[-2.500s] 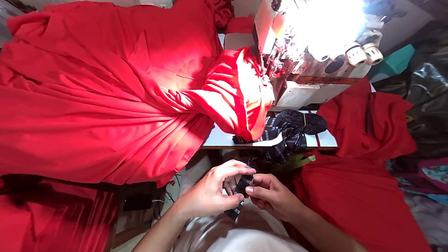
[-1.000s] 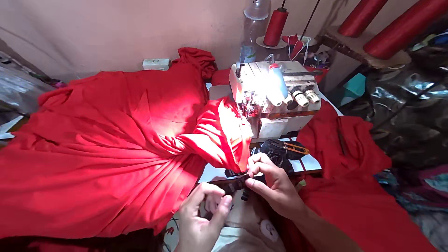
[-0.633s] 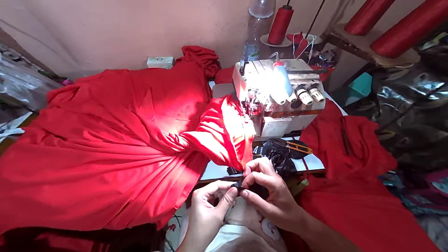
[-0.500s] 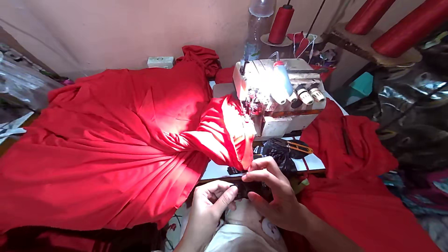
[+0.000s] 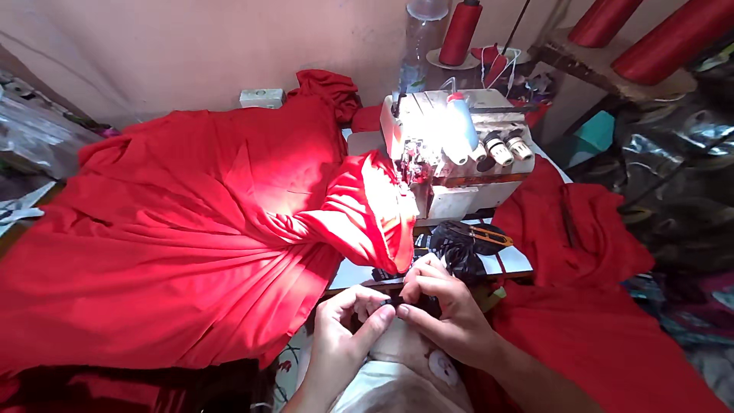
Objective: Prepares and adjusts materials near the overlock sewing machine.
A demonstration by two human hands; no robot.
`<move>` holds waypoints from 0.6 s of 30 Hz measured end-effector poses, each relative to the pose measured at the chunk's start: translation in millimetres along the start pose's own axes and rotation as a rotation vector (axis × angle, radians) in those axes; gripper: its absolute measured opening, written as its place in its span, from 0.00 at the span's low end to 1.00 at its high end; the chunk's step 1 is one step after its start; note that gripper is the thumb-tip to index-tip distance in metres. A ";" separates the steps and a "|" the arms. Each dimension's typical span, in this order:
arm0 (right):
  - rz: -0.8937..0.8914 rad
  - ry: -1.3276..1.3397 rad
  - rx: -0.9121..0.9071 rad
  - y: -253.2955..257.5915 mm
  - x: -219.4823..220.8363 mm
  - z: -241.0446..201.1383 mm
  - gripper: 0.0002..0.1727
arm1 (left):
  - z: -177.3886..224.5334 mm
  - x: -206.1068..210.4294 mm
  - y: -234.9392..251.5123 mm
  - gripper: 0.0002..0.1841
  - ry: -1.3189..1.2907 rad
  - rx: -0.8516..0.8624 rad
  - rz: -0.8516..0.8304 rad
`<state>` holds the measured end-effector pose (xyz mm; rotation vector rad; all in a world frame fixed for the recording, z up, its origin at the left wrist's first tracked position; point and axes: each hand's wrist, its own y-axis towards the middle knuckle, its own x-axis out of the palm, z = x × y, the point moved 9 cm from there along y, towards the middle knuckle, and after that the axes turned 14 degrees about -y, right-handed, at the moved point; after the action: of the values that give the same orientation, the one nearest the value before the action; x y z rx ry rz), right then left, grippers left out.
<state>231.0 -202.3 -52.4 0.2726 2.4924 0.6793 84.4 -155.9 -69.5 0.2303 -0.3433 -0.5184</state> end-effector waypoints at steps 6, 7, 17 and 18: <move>-0.041 0.107 0.020 -2.2 0.4 2.1 0.12 | -3.6 -3.3 -1.4 0.04 -0.082 -0.097 0.083; -0.038 0.108 0.021 -2.6 -0.7 2.8 0.14 | -5.2 -4.0 -1.7 0.04 -0.102 -0.119 0.086; 0.017 0.035 0.032 0.2 -0.2 0.4 0.09 | -5.1 -3.7 -3.2 0.03 -0.103 -0.113 0.109; 0.023 0.034 0.032 0.4 -0.2 0.3 0.08 | -4.4 -3.5 -3.2 0.02 -0.094 -0.102 0.108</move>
<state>231.3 -201.9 -52.4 0.3041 2.5377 0.6595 81.8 -156.2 -75.5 0.0887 -0.4175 -0.4399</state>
